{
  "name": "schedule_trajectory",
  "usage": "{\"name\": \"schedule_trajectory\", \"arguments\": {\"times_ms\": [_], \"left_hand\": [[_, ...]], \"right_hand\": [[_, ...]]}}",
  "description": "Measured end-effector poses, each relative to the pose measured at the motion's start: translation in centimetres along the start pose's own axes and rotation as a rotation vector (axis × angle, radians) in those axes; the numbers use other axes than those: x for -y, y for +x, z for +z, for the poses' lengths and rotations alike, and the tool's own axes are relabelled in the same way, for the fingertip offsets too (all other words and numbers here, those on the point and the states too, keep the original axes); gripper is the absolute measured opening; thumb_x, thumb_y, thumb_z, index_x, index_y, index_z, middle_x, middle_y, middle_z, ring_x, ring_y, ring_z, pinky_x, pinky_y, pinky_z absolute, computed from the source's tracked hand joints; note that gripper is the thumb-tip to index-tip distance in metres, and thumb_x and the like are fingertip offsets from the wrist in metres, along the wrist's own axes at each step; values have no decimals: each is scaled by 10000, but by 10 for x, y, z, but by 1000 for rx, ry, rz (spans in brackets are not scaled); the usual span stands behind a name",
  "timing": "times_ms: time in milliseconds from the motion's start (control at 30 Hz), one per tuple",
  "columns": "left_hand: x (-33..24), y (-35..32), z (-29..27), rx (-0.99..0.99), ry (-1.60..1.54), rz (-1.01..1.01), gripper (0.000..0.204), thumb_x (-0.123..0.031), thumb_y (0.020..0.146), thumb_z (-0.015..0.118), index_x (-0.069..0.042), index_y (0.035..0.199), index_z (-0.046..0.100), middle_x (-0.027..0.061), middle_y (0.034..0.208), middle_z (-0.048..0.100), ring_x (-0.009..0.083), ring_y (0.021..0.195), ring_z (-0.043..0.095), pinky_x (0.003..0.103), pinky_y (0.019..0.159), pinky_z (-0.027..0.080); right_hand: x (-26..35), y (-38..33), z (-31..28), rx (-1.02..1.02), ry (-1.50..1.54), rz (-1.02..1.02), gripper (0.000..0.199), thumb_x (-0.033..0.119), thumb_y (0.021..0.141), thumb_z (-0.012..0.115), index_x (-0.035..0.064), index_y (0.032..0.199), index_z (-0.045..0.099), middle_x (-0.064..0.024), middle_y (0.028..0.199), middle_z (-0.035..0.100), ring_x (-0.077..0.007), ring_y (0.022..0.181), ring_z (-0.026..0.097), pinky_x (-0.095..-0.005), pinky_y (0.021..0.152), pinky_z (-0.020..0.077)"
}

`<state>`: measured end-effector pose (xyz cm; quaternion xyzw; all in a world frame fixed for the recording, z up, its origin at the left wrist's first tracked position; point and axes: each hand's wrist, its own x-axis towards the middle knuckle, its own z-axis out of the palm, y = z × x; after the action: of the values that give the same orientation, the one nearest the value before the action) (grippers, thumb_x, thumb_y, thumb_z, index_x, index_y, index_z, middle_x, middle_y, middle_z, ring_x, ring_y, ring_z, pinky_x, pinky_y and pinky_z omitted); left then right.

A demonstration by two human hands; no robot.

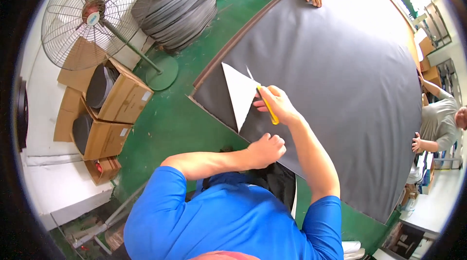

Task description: Cutting and fitting a large black fabric sheet over a frame using a utility knife in a workshop.

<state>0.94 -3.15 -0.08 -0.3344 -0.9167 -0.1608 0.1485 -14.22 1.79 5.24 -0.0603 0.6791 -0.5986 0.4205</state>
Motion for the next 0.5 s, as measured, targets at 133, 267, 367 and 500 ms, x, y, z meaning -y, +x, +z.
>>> {"name": "schedule_trajectory", "arguments": {"times_ms": [133,267,367,500], "left_hand": [[3,-1,1,111,-7,-13,186,-175,743,582,-80,896,626,71,953,568,216,908,535,387,699,427],[-2,-4,21,261,-85,-40,266,-227,825,543,-103,1033,654,114,1094,635,225,1103,563,429,861,465],[1,-11,21,113,-838,-360,331,-285,949,452,-108,1179,609,167,1252,577,294,1202,504,434,1000,398],[1,-2,46,110,-270,-95,288,-227,865,498,-105,1087,633,132,1079,651,279,1042,608,445,901,462]], "right_hand": [[3,25,48,152,136,29,387,342,978,523,8,1173,525,-126,1135,612,-217,1019,616,-358,870,524],[6,31,105,335,91,22,397,353,977,523,1,1160,535,-119,1145,614,-187,1037,605,-343,934,497],[17,24,126,376,-278,-48,374,363,977,529,15,1104,580,-62,1095,631,-114,1000,575,-289,899,469],[14,10,100,187,-385,-309,260,269,976,556,31,1071,602,-48,1000,628,-118,939,564,-283,855,456]]}}
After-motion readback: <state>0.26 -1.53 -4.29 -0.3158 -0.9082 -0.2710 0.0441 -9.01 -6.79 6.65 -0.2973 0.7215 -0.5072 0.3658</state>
